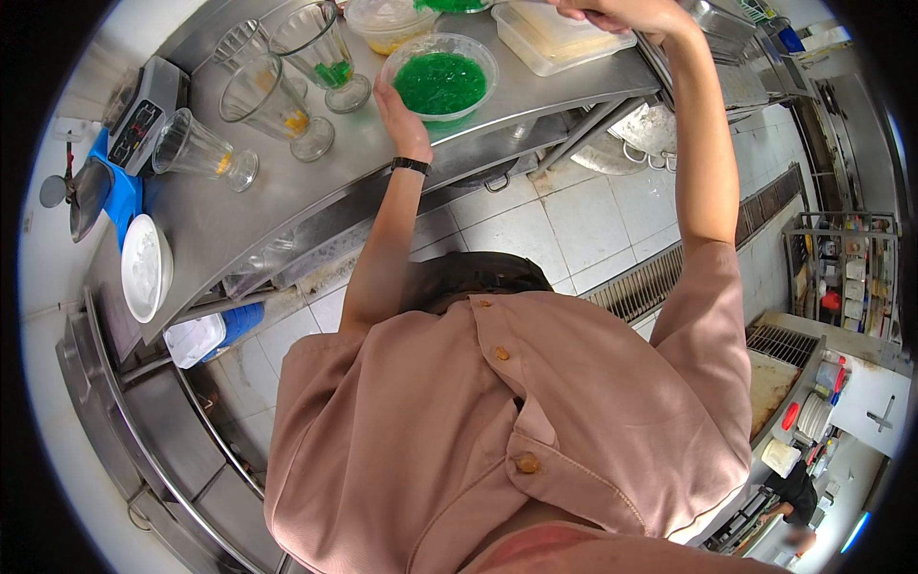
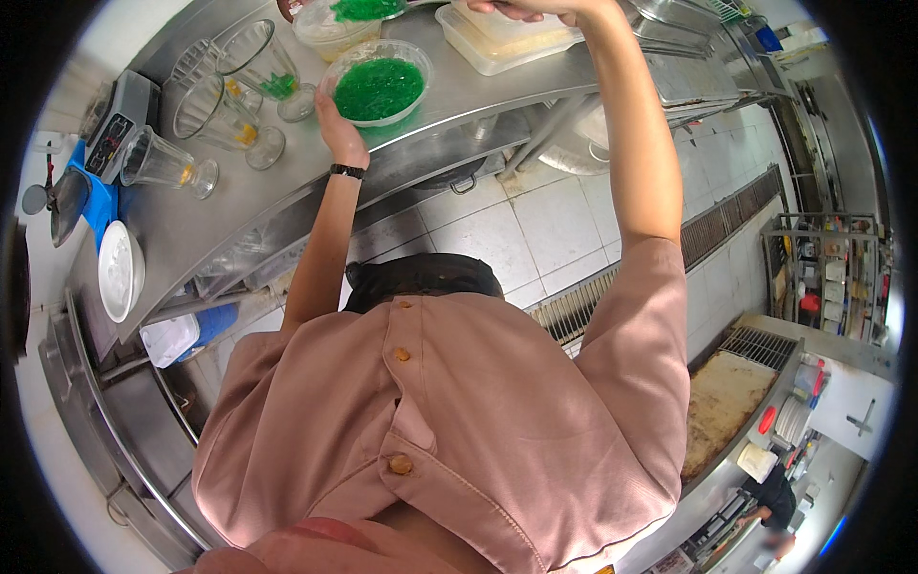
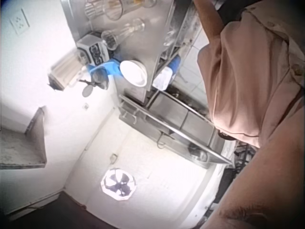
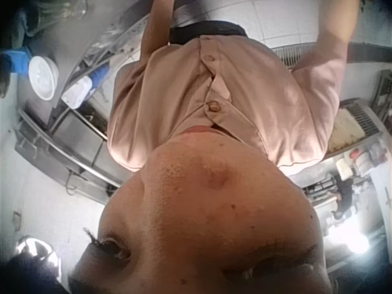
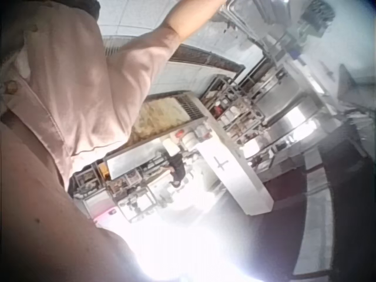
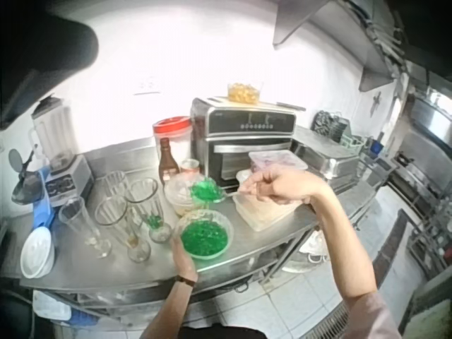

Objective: The person walks to a sink, washes a spoon, and returns to a prep counter. They scoop yellow and green ingredients from containers into several tall glasses using the spoon. The person then rinses the spoon again at the sink.

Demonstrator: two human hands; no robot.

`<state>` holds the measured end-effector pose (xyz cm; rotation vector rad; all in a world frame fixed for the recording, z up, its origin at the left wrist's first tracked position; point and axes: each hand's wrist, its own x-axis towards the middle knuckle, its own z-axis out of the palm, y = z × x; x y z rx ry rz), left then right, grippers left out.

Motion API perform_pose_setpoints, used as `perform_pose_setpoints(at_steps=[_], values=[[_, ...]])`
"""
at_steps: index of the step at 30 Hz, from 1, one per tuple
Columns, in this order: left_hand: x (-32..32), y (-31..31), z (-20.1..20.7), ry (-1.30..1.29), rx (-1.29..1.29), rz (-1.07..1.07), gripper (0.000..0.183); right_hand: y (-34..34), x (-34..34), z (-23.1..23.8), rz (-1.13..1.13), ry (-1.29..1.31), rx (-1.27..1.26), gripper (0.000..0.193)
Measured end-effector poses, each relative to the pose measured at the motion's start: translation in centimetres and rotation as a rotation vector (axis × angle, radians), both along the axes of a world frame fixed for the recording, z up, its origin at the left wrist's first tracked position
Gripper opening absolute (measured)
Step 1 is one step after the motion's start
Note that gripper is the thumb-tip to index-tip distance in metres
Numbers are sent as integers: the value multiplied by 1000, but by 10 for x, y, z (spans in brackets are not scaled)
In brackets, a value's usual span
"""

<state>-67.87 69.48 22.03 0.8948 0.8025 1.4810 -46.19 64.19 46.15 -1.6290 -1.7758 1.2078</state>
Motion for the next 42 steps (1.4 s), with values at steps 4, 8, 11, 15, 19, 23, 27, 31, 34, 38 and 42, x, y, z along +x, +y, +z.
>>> perform_pose_setpoints(at_steps=[4,8,11,15,19,23,27,31,34,38,42], values=[[0,0,0,37,11,15,54,0,-3,13,-29,56,50,29],[0,0,0,18,-39,27,52,-1,-4,11,40,39,31,32],[-1,1,0,14,-19,15,49,-2,-3,3,41,1,18,34],[-2,1,0,5,-9,-8,46,-3,1,-9,17,22,-21,35],[-2,0,2,13,-14,-5,46,-3,4,-18,31,62,-39,35],[-4,0,2,30,12,-22,45,-3,5,-16,47,13,-21,32],[-4,1,1,1,-3,-36,43,-9,2,6,19,11,41,28],[-4,1,1,-10,-7,-42,43,-19,-3,32,-66,-2,142,24],[-4,1,1,-9,-13,-38,43,-23,-5,38,-93,28,147,24],[-4,1,2,-2,-20,-39,45,-23,-8,25,-30,14,109,23],[-5,1,4,7,-17,-34,45,-21,-10,17,-15,15,93,22]])
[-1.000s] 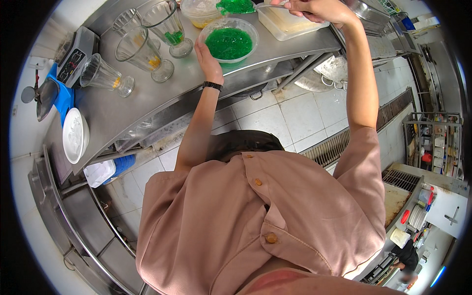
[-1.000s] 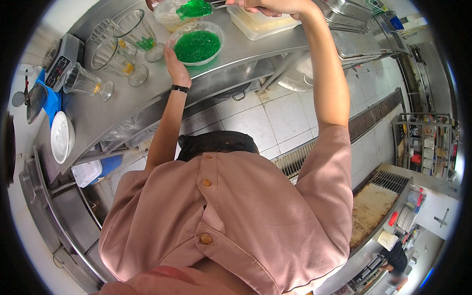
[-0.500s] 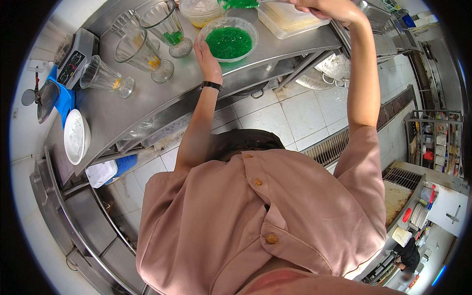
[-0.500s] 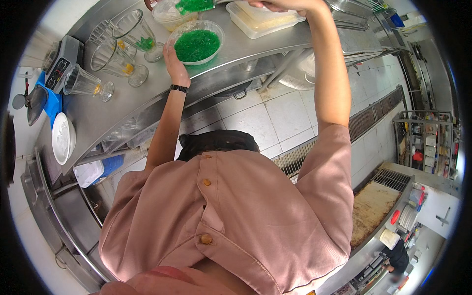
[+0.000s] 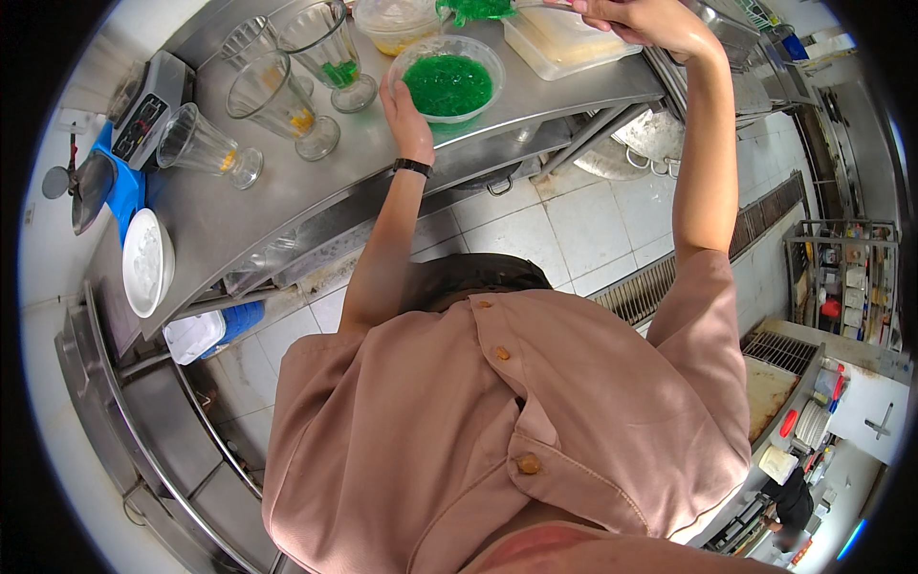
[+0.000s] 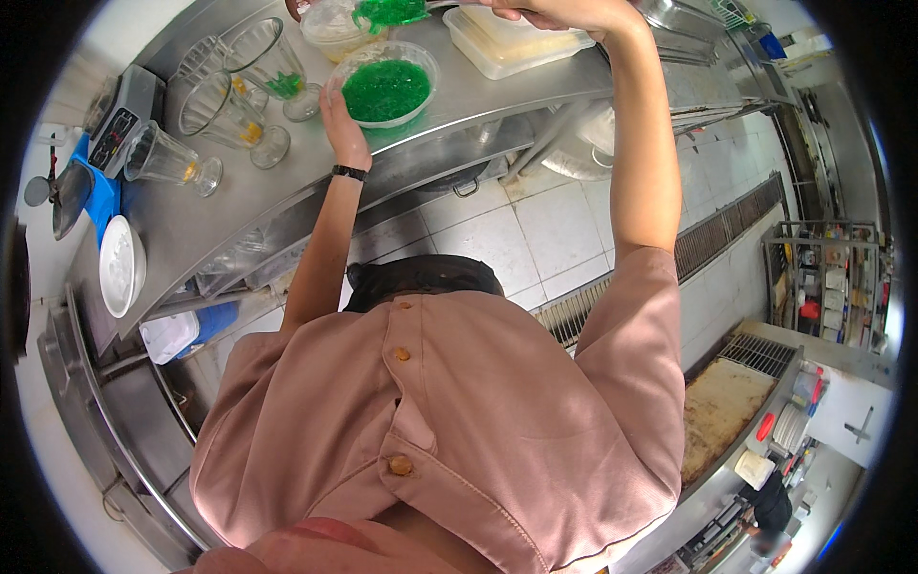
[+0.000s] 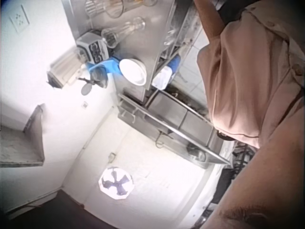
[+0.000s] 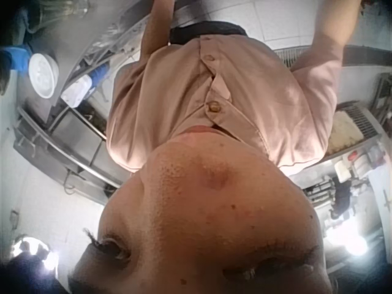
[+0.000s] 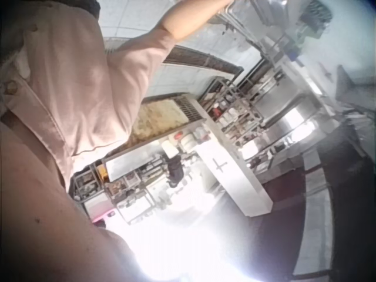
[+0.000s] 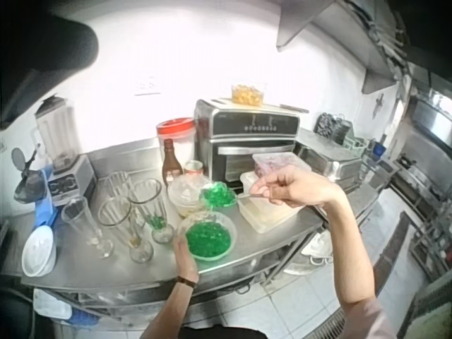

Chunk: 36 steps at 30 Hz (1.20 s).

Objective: The person walks to a sink, washes a spoon, and returns to a prep counter. They scoop yellow and green ingredients from containers into several tall glasses using the spoon. The person then rinses the spoon again at the sink.

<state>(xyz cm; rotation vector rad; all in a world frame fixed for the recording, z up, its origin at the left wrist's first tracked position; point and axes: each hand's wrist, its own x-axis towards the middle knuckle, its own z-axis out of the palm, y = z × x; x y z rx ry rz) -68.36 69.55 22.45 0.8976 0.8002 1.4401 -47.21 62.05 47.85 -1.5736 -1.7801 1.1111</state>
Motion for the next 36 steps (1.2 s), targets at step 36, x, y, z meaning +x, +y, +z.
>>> perform_pose_setpoints(at_steps=[36], values=[[-1,-1,0,-3,23,-21,46,-4,-7,-21,-53,-147,2,31]])
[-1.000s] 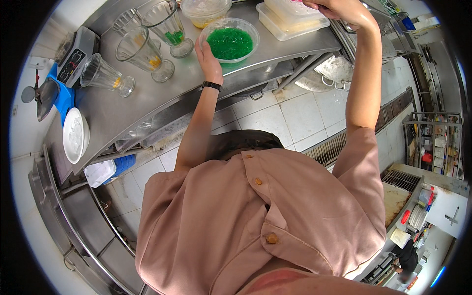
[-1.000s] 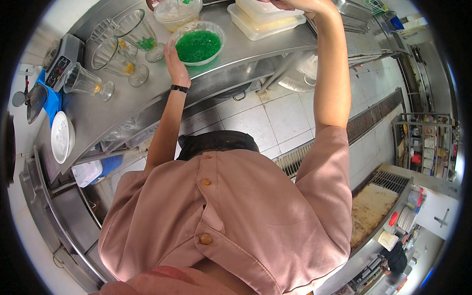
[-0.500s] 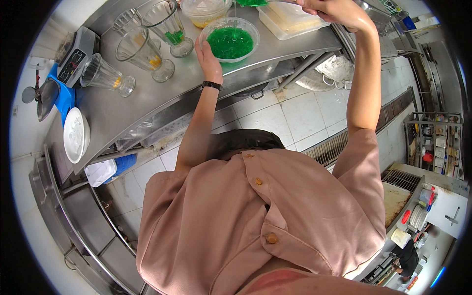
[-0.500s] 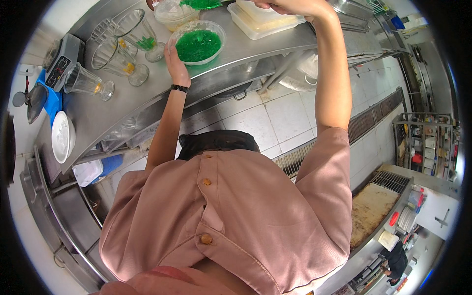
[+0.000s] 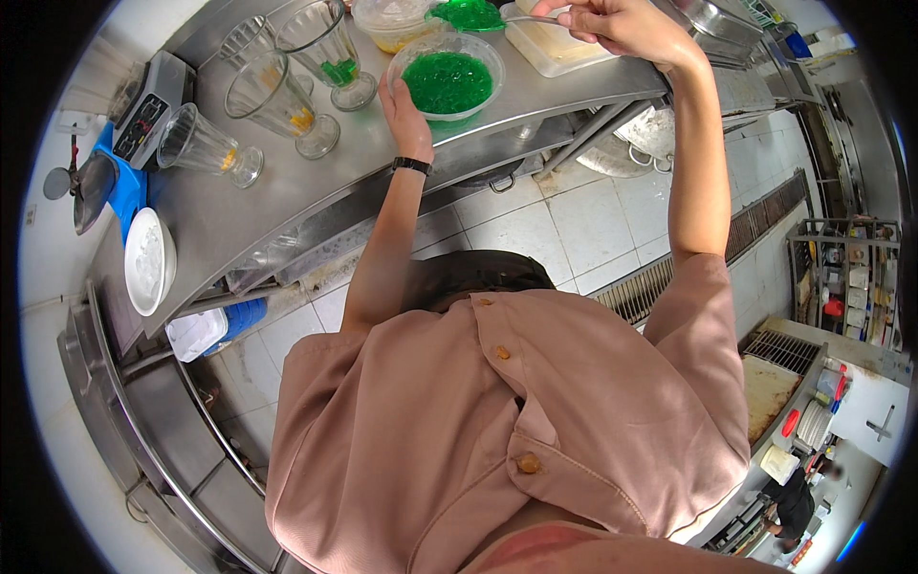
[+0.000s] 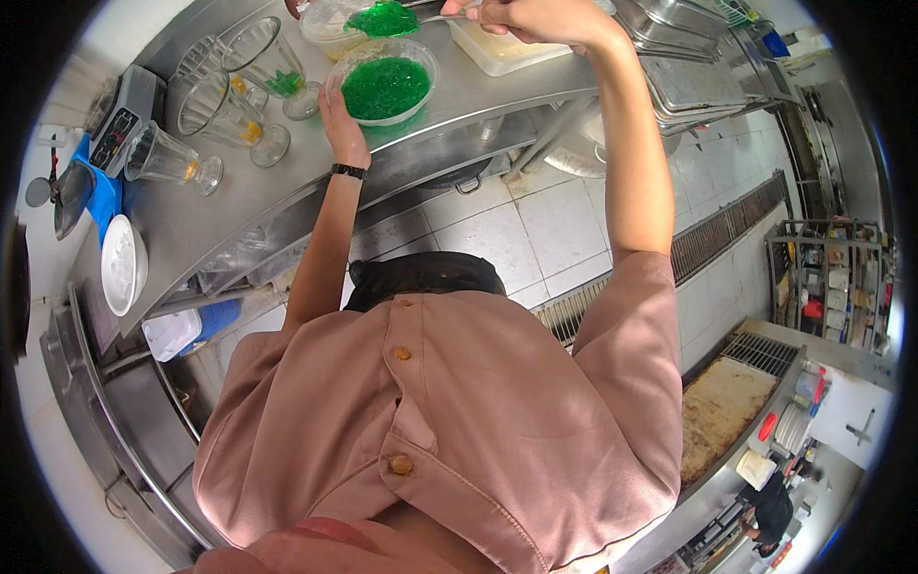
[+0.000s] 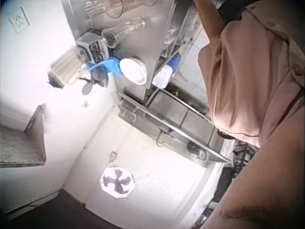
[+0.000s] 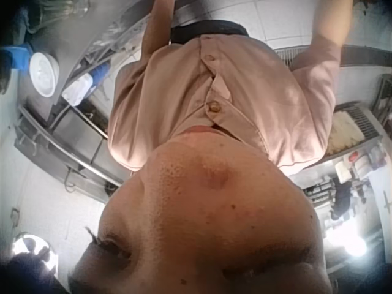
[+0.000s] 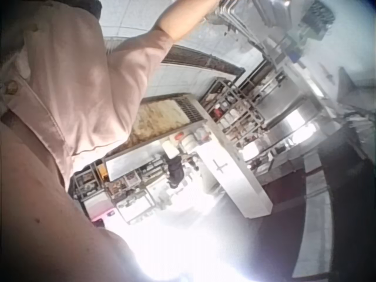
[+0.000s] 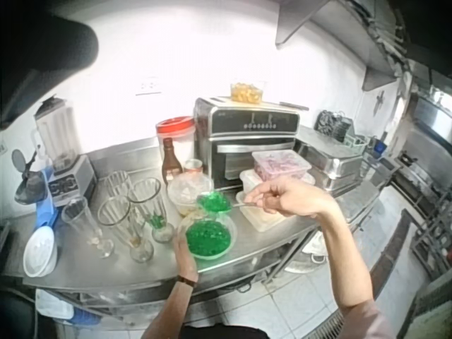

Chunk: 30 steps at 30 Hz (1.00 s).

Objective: The person walks to a sink, washes a spoon, and returns to a prep counter. They scoop yellow and green ingredients from containers into several tall glasses using the spoon. The person then rinses the spoon again at the sink.

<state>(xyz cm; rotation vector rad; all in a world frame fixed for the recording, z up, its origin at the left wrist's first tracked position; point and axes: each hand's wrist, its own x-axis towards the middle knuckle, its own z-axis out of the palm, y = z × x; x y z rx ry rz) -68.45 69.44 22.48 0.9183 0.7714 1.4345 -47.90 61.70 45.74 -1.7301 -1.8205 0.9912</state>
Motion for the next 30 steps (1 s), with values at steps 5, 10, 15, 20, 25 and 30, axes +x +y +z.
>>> perform_pose_setpoints(at_steps=[5,10,15,20,25,30], values=[[-1,0,1,13,-4,-18,48,3,1,-4,20,-6,26,28],[0,0,2,18,-9,25,40,2,-1,-4,8,-37,35,28],[-2,0,1,39,-23,-8,48,6,1,-10,35,-26,56,30],[0,3,-3,38,35,45,39,11,4,-17,111,-30,87,31],[1,3,-4,24,21,40,40,12,0,-15,119,-64,73,30],[0,2,-2,88,28,55,41,33,-23,-3,218,9,75,26]])
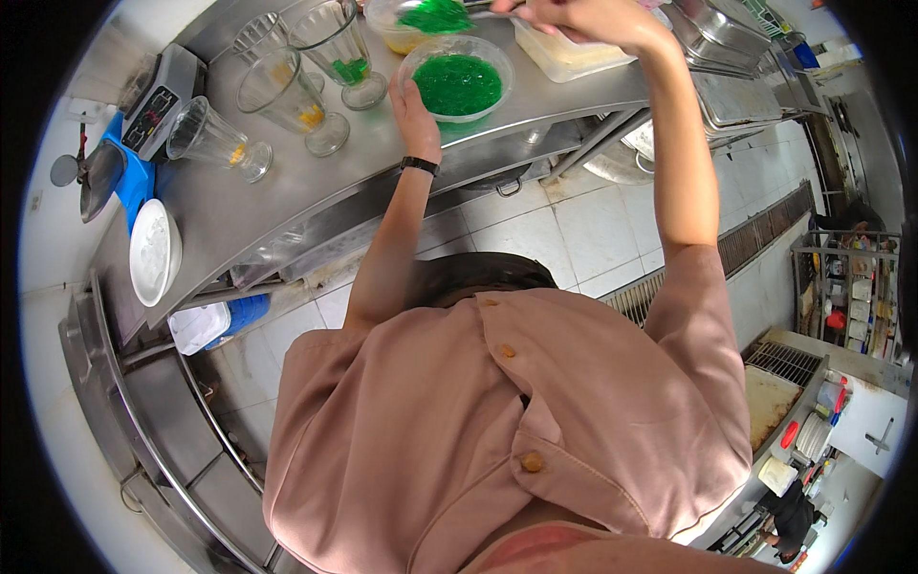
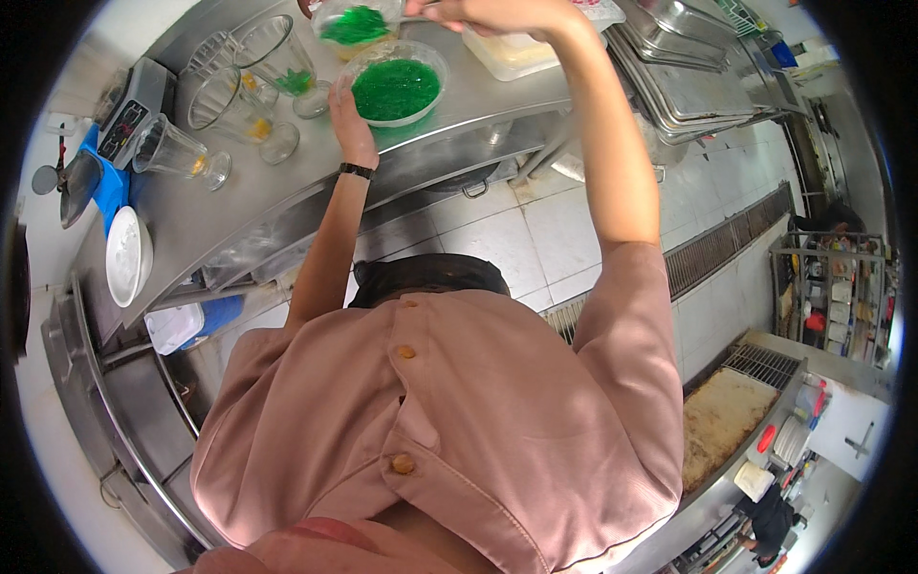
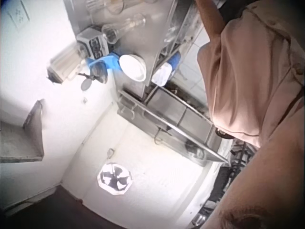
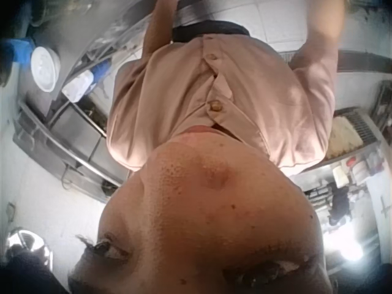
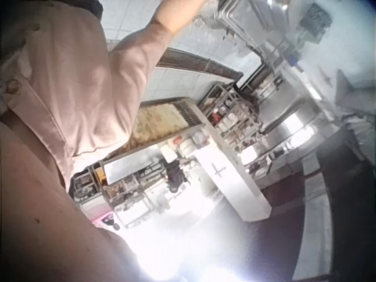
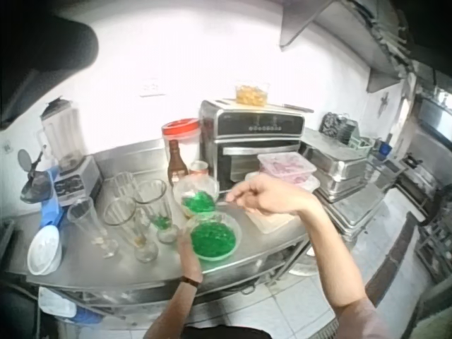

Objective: The person walks to a sink, washes a spoon, and returns to a prep counter. They scoop yellow and green ingredients from containers into several tall glasses using the spoon. The person then rinses the spoon again at the sink.

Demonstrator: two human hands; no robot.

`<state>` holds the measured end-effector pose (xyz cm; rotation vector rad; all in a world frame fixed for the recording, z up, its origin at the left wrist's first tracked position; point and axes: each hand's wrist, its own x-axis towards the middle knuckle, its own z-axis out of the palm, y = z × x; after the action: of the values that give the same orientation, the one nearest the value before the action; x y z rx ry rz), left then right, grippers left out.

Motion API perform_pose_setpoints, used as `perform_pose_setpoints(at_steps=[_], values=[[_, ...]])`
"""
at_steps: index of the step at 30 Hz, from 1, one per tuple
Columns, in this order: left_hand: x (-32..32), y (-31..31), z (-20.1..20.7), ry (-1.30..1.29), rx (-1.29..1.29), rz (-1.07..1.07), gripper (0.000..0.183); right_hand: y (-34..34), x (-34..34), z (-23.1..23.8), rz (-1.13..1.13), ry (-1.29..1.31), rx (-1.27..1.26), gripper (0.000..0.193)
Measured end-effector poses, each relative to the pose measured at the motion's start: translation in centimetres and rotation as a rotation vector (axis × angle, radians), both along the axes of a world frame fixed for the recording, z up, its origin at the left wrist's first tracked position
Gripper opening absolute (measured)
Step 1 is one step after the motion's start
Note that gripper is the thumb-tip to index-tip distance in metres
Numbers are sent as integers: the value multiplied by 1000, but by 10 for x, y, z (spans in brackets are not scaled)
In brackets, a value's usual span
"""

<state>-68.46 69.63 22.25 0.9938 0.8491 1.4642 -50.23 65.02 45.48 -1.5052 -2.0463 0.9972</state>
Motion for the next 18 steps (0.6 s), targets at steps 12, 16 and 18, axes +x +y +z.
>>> perform_pose_setpoints(at_steps=[12,16,18], values=[[-3,3,-7,29,69,-14,42,98,-157,-18,151,-414,802,20],[0,5,-8,-42,116,-3,42,81,-163,-19,78,-384,883,21],[-1,4,-7,-2,103,-12,42,75,-148,-10,102,-376,822,22]])
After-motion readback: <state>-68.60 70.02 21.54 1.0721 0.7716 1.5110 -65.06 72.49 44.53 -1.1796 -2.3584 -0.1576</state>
